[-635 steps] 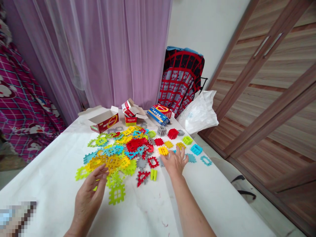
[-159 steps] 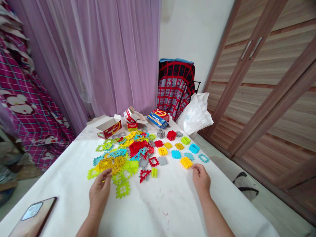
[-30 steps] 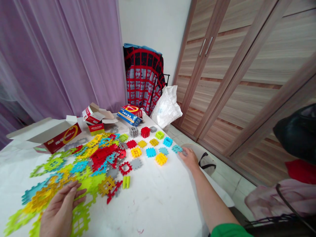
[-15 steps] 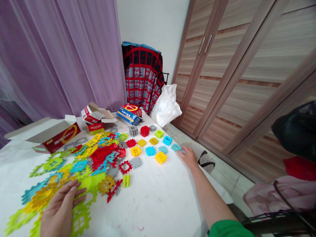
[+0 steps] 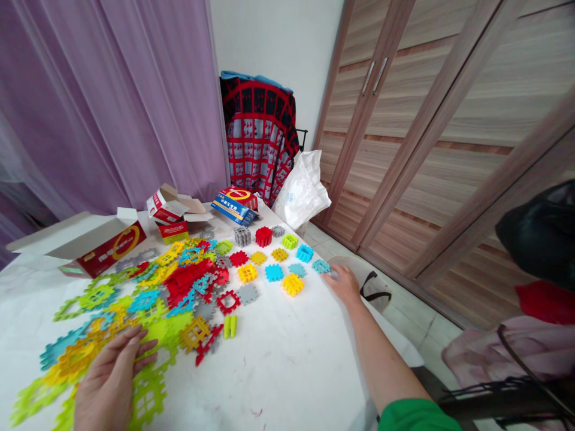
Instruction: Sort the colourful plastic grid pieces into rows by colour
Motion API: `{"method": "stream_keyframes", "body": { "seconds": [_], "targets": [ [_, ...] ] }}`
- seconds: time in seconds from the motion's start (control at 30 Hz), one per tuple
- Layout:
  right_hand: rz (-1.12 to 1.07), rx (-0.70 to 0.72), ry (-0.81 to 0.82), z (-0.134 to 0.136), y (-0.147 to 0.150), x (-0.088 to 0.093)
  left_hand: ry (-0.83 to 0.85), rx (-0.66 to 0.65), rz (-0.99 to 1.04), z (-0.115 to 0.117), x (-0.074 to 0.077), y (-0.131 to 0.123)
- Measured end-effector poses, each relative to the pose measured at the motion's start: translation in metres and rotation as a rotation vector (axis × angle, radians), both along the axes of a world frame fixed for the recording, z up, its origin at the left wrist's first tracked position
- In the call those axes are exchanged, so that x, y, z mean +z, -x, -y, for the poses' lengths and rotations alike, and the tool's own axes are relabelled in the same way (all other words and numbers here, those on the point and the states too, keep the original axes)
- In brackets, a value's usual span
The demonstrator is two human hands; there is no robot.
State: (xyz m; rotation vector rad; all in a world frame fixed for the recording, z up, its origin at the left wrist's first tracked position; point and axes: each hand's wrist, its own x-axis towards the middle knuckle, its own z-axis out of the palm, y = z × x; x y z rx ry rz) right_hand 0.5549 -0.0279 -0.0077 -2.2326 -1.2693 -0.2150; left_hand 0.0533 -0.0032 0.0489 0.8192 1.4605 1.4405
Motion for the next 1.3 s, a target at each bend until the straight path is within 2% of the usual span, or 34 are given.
{"method": "stream_keyframes", "body": {
  "seconds": [0.2,0.63,0.83,1.07,1.3],
  "targets": [
    [0.005,0.000,0.004,0.000,-0.001,-0.001,-0.014,-0.006,0.011,-0.002,-0.005,0.001],
    [0.013,0.009,0.032,0.000,0.000,0.001,0.004,-0.006,0.012,0.000,0.000,0.000],
    [-0.052,0.001,0.014,0.000,0.001,0.005,-0.002,-0.006,0.023,0.001,0.001,-0.001],
    [-0.163,-0.083,-0.053,0.003,0.003,0.010,-0.042,0.042,0.017,-0.005,-0.004,0.002],
    [-0.174,-0.171,-0.122,0.007,0.000,0.007,-0.134,0.115,-0.016,-0.010,-0.011,0.016]
  ]
}}
